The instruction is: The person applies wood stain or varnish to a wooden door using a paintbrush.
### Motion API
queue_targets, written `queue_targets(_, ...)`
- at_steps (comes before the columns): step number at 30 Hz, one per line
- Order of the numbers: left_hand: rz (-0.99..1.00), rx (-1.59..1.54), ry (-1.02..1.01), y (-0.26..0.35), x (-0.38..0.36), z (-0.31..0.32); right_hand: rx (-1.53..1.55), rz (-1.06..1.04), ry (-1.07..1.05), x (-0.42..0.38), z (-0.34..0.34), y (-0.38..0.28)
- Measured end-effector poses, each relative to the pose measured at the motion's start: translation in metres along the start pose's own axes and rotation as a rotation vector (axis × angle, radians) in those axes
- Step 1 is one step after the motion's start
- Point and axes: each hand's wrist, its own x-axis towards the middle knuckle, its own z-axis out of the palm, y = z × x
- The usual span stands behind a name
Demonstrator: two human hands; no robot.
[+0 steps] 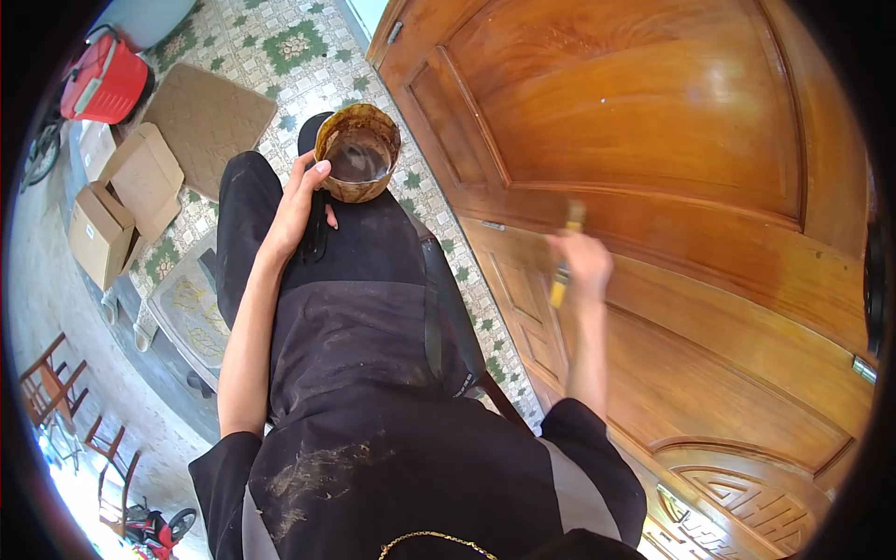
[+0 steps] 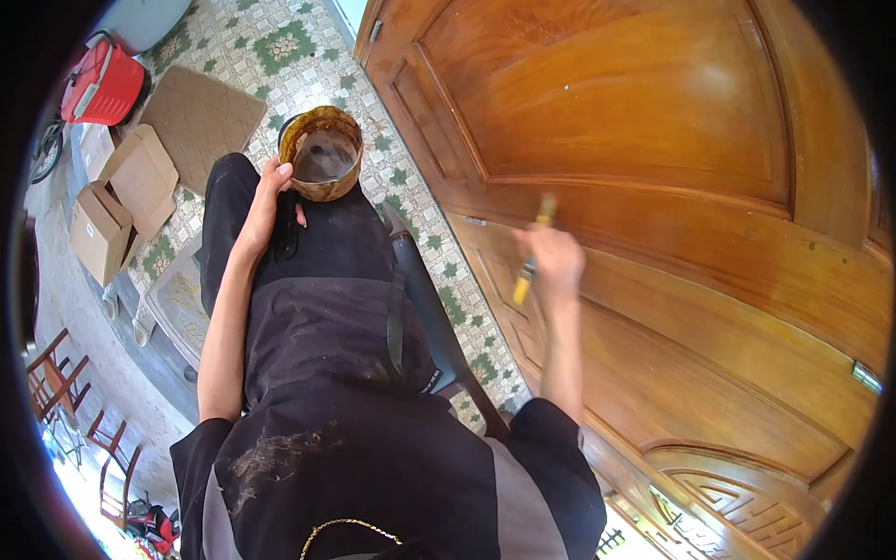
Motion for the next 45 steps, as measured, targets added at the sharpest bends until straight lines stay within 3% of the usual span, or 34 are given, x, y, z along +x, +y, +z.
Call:
queue_targets(4, -0.025, 0.000, -0.005, 0.000, 0.002, 0.003, -0.338, 0.042, 0.324, -0.009, -0.145, 0.028)
queue_targets(5, -0.041, 0.006, -0.007, 0.000, 0.004, 0.003, -0.247, 0.078, 0.531, 0.017, -0.157, 0.005)
queue_targets(6, -0.055, 0.011, -0.004, 0.001, 0.005, 0.003, -0.216, 0.168, 0.584, 0.012, -0.162, 0.008)
queue_targets(9, -0.025, 0.020, -0.005, 0.004, 0.005, 0.007, -0.355, -0.145, 0.487, 0.012, -0.129, 0.020)
queue_targets(16, -0.012, 0.017, -0.006, 0.002, 0.001, 0.001, -0.086, -0.023, 0.019, -0.041, 0.065, -0.008)
queue_targets(18, 0.001, 0.020, 0.009, 0.001, 0.002, 0.001, -0.023, -0.047, -0.030, -0.059, 0.109, -0.012)
queue_targets(20, -0.034, 0.022, -0.006, 0.002, 0.002, -0.001, 0.043, -0.073, -0.076, -0.060, 0.115, -0.012)
queue_targets(23, -0.021, 0.017, 0.006, 0.007, -0.002, 0.002, -0.025, 0.048, -0.035, -0.049, 0.083, -0.002)
queue_targets(27, -0.023, 0.035, 0.006, 0.011, -0.004, 0.005, -0.233, -0.021, 0.353, -0.008, -0.053, 0.007)
queue_targets(28, -0.017, 0.036, 0.016, 0.010, -0.004, 0.007, -0.032, 0.396, 0.291, -0.047, -0.080, 0.034)
queue_targets(29, -0.023, 0.040, 0.011, 0.007, -0.003, 0.006, -0.447, 0.069, 0.531, 0.004, -0.120, 0.006)
queue_targets(30, -0.034, 0.022, -0.001, 0.003, 0.000, 0.002, -0.464, 0.284, 0.630, 0.013, -0.144, -0.009)
queue_targets(31, -0.043, 0.005, -0.012, 0.003, 0.002, 0.002, -0.435, 0.281, 0.886, 0.024, -0.151, -0.003)
queue_targets(34, -0.027, 0.010, -0.004, 0.005, 0.002, 0.004, -0.498, 0.224, 0.935, 0.022, -0.132, -0.003)
queue_targets(35, -0.027, 0.014, 0.006, 0.007, 0.001, 0.005, -0.473, 0.182, 0.729, 0.008, -0.115, 0.000)
queue_targets(36, -0.018, 0.026, 0.001, 0.008, 0.001, 0.006, -0.400, 0.149, 0.348, -0.025, -0.098, 0.019)
queue_targets(37, -0.010, 0.036, -0.006, 0.009, 0.000, 0.007, -0.394, 0.069, 0.584, -0.005, -0.057, 0.005)
queue_targets(38, -0.012, 0.039, 0.003, 0.009, -0.002, 0.007, -0.424, -0.022, 0.354, -0.001, -0.040, -0.007)
queue_targets(39, -0.017, 0.050, 0.030, 0.009, -0.004, 0.006, -0.342, -0.020, 0.373, -0.015, 0.004, -0.003)
queue_targets(42, -0.025, 0.092, 0.129, 0.017, -0.015, 0.007, -0.172, 0.001, 0.139, -0.035, 0.091, -0.017)
queue_targets(45, -0.021, 0.105, 0.114, 0.028, -0.026, 0.006, -0.044, 0.006, 0.054, -0.051, 0.164, -0.017)
